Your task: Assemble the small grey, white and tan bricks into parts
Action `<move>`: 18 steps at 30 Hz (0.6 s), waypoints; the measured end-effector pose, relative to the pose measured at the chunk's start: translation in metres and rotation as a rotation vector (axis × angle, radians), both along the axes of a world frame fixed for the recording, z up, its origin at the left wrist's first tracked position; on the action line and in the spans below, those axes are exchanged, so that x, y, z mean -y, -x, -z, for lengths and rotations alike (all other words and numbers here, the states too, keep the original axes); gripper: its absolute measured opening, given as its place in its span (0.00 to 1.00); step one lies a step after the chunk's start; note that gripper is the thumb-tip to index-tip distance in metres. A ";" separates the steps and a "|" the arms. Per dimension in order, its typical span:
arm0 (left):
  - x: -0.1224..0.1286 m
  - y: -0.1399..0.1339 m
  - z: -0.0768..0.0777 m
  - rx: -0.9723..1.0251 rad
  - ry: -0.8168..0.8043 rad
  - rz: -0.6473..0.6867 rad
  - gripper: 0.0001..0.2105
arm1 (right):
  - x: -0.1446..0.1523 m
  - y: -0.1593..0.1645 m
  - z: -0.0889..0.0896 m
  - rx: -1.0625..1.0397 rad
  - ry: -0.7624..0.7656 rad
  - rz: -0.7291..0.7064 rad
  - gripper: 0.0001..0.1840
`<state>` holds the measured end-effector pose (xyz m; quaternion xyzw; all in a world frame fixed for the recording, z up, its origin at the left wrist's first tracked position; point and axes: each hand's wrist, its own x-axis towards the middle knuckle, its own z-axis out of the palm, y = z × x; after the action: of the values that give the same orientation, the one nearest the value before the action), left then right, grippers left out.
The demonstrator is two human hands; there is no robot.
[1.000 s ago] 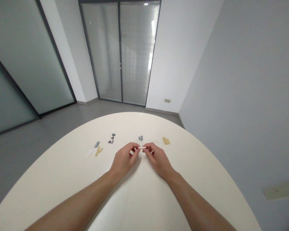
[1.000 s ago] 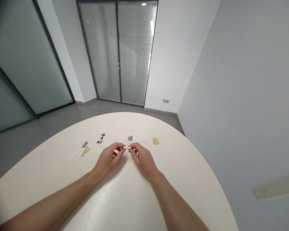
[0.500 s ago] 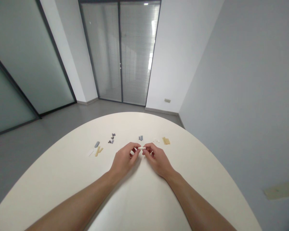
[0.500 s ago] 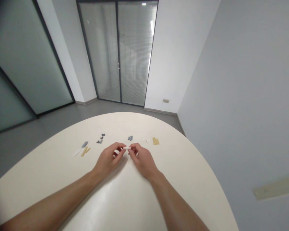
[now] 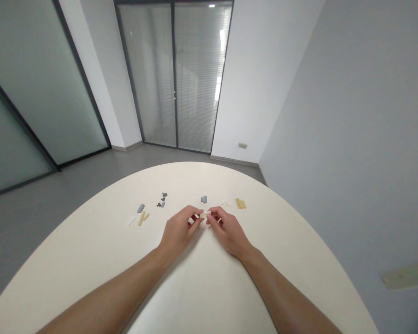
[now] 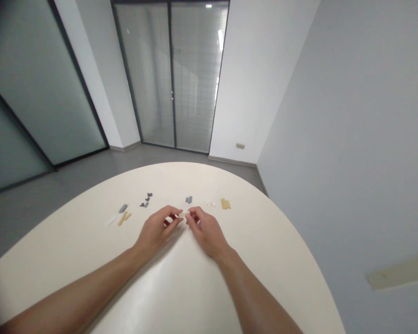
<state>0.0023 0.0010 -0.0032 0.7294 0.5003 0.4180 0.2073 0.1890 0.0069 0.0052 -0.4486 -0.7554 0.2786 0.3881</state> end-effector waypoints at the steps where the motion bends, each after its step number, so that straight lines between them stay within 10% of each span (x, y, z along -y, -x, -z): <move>1: 0.001 0.000 -0.001 0.002 0.001 0.000 0.08 | 0.000 0.000 0.000 0.000 -0.007 -0.001 0.10; 18: 0.001 -0.001 -0.004 -0.020 0.048 -0.016 0.11 | -0.005 -0.002 0.006 0.015 -0.063 0.027 0.14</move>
<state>0.0037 0.0001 0.0011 0.7242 0.5181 0.4002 0.2166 0.1913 0.0114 -0.0012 -0.4481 -0.7606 0.2461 0.4002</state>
